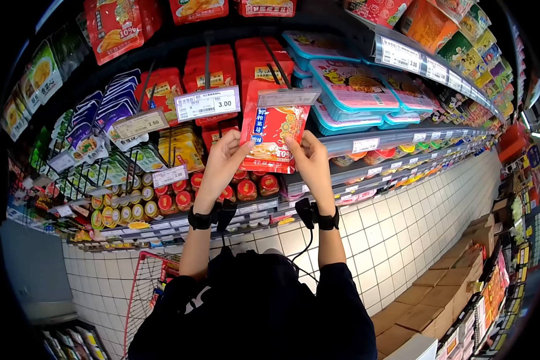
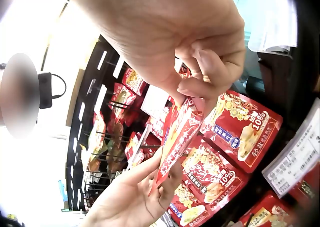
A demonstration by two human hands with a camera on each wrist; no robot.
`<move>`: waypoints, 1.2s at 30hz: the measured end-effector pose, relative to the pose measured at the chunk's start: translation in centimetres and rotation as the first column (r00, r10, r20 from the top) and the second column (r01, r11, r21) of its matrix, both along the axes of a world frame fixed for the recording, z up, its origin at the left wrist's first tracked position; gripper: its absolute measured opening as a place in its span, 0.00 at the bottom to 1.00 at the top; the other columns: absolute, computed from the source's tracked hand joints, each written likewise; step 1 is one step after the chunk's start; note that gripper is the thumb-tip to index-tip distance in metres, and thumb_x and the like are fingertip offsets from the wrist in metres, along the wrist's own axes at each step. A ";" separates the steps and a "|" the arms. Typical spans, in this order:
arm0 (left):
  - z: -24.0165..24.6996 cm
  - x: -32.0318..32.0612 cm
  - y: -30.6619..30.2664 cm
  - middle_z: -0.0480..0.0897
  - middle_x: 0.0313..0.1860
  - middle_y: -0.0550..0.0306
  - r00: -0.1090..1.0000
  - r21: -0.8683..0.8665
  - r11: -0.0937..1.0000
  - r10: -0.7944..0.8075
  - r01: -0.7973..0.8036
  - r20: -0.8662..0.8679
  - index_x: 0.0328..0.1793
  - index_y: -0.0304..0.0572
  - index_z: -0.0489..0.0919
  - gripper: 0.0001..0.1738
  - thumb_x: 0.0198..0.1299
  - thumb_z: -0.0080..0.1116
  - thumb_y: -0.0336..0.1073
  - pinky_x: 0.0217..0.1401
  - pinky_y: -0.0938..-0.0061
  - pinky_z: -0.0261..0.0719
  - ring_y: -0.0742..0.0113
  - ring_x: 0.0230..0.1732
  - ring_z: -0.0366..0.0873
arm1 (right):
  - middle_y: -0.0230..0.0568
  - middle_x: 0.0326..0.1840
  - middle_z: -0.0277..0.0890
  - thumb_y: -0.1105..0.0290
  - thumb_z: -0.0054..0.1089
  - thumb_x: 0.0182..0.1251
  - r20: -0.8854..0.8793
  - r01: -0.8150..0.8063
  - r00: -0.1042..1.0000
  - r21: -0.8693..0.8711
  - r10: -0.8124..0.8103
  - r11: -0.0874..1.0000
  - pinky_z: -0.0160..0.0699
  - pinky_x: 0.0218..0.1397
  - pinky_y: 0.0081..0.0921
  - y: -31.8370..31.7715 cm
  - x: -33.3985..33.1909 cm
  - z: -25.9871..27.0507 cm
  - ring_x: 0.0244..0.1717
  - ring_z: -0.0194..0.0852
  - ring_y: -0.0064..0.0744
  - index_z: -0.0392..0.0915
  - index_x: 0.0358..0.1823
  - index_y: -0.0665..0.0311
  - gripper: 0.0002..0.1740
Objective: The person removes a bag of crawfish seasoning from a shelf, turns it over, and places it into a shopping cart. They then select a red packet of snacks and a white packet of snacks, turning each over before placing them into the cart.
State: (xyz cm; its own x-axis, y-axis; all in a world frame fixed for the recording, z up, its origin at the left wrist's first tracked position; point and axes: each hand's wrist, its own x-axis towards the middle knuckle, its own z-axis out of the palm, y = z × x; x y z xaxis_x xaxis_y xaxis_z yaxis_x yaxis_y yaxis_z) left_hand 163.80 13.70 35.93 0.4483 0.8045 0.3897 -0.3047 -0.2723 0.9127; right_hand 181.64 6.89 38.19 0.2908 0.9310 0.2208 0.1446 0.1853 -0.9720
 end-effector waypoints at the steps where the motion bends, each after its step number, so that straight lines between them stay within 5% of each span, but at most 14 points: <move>1: 0.2 0.1 -0.5 0.76 0.34 0.64 1.000 -0.033 0.999 -0.004 0.004 0.004 0.37 0.36 0.69 0.07 0.66 0.55 0.29 0.44 0.84 0.71 0.83 0.40 0.72 | 0.31 0.32 0.79 0.67 0.58 0.69 0.002 -0.002 1.000 0.023 0.002 1.000 0.64 0.25 0.11 -0.4 0.1 0.1 0.27 0.68 0.08 0.74 0.41 0.70 0.11; 7: 0.2 0.5 -2.3 0.77 0.34 0.62 1.000 -0.070 0.997 -0.014 0.015 0.015 0.36 0.36 0.68 0.08 0.67 0.54 0.30 0.43 0.85 0.71 0.83 0.40 0.72 | 0.31 0.32 0.80 0.67 0.57 0.69 -0.033 -0.048 0.998 0.085 0.051 0.995 0.64 0.25 0.10 -1.8 0.6 0.5 0.26 0.69 0.07 0.74 0.41 0.69 0.10; 12: -0.4 0.4 -4.4 0.79 0.36 0.60 1.000 -0.108 0.994 0.018 -0.019 -0.013 0.38 0.36 0.68 0.07 0.67 0.54 0.30 0.44 0.84 0.73 0.83 0.40 0.73 | 0.31 0.32 0.81 0.66 0.57 0.69 -0.058 -0.102 0.993 0.006 0.102 0.995 0.57 0.17 0.09 -3.1 1.2 -0.8 0.22 0.68 0.06 0.74 0.42 0.68 0.11; 20: -1.2 0.6 -10.7 0.81 0.44 0.57 0.988 -0.196 0.978 0.034 -0.064 -0.151 0.45 0.33 0.72 0.06 0.66 0.54 0.29 0.49 0.82 0.74 0.80 0.46 0.75 | 0.33 0.36 0.82 0.68 0.59 0.68 0.003 -0.197 0.980 -0.112 0.199 0.974 0.60 0.22 0.10 -7.9 3.5 -2.1 0.26 0.70 0.08 0.75 0.44 0.69 0.12; 22: -2.0 1.0 -12.4 0.81 0.43 0.58 0.984 -0.190 0.976 0.071 -0.102 -0.163 0.46 0.33 0.72 0.07 0.66 0.54 0.29 0.48 0.82 0.74 0.80 0.46 0.76 | 0.33 0.36 0.81 0.68 0.58 0.68 0.015 -0.215 0.975 -0.143 0.220 0.966 0.62 0.23 0.10 -9.3 3.7 -2.1 0.26 0.70 0.08 0.74 0.45 0.69 0.11; 25: -0.9 1.6 -15.5 0.82 0.40 0.59 0.968 -0.092 0.982 0.144 -0.165 -0.204 0.45 0.34 0.73 0.07 0.65 0.56 0.29 0.46 0.81 0.74 0.80 0.44 0.77 | 0.34 0.34 0.80 0.69 0.56 0.69 0.032 -0.223 0.975 0.066 0.222 0.973 0.65 0.26 0.12 -11.2 3.9 -2.9 0.25 0.67 0.08 0.72 0.45 0.70 0.11; 36: -1.1 2.2 -25.5 0.83 0.35 0.58 0.919 -0.120 0.917 0.359 -0.379 -0.161 0.40 0.34 0.73 0.06 0.63 0.57 0.29 0.43 0.79 0.74 0.78 0.38 0.78 | 0.36 0.35 0.81 0.69 0.56 0.69 0.066 -0.415 0.909 0.030 0.412 0.909 0.67 0.27 0.12 -17.1 4.8 -2.6 0.26 0.71 0.11 0.72 0.49 0.70 0.13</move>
State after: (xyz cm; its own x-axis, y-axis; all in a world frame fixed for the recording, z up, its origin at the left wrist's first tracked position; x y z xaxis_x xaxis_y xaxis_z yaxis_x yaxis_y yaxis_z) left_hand 166.00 -11.82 34.85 0.1477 0.9658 0.2131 -0.0812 -0.2029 0.9758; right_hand 186.43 -10.24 35.59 -0.1325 0.9544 0.2675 0.1005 0.2814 -0.9543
